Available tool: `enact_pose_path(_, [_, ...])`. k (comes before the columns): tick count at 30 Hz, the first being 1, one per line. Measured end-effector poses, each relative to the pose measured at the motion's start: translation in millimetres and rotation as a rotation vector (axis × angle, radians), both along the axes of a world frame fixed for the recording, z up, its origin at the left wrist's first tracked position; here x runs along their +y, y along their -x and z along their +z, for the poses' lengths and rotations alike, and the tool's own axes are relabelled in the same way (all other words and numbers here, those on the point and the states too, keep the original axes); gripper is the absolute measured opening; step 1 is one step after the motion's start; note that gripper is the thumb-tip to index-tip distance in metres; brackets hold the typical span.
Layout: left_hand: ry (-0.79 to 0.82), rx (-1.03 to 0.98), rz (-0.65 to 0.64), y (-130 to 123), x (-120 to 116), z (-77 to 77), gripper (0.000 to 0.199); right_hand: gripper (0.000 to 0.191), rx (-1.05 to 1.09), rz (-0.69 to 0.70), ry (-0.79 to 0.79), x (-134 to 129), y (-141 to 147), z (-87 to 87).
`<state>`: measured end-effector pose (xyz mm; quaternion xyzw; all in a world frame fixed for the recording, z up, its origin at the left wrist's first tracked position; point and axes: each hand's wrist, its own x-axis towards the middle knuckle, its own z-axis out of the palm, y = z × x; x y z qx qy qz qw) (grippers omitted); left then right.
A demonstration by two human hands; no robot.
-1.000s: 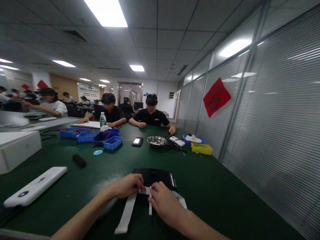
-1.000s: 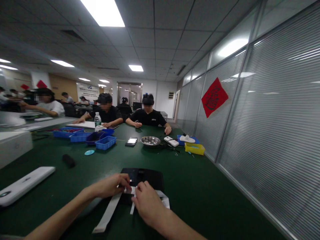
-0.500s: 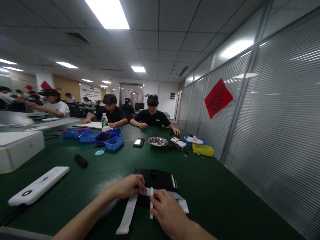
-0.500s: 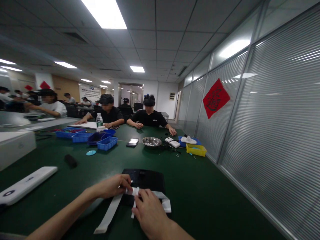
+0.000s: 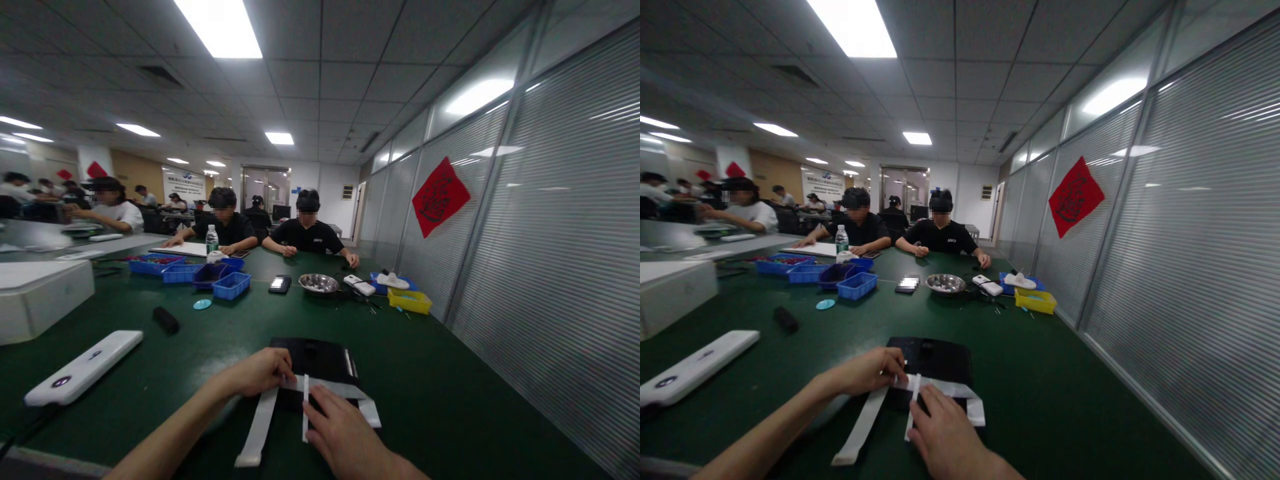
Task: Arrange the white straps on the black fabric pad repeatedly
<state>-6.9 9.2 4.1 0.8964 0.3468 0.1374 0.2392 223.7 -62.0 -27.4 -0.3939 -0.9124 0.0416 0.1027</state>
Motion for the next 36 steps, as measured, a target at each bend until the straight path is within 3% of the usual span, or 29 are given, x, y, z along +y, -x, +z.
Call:
enact_pose_path(8, [0.001, -0.021, -0.003, -0.3, 0.6, -0.7, 0.031, 0.033, 0.049, 0.006, 0.048, -4.3, -1.5, 16.4])
enact_pose_path(15, [-0.001, -0.012, 0.01, -0.9, 0.5, 0.8, 0.029, 0.027, 0.07, -0.139, -0.023, 11.1, 13.4, 25.8])
enact_pose_path(25, [-0.004, -0.005, 0.014, -1.1, -0.7, 1.2, 0.028, 0.036, -0.007, -0.162, -0.051, 9.0, 17.4, 21.3])
enact_pose_path(31, [-0.014, 0.003, 0.0, -0.3, -1.6, 2.9, 0.029, 0.028, 0.007, -0.109, 0.007, 9.8, 8.6, 29.9])
enact_pose_path(36, [-0.005, 0.016, 0.004, 1.3, -1.4, 3.4, 0.027, 0.036, 0.09, -0.132, 0.12, 12.8, -11.2, 41.3])
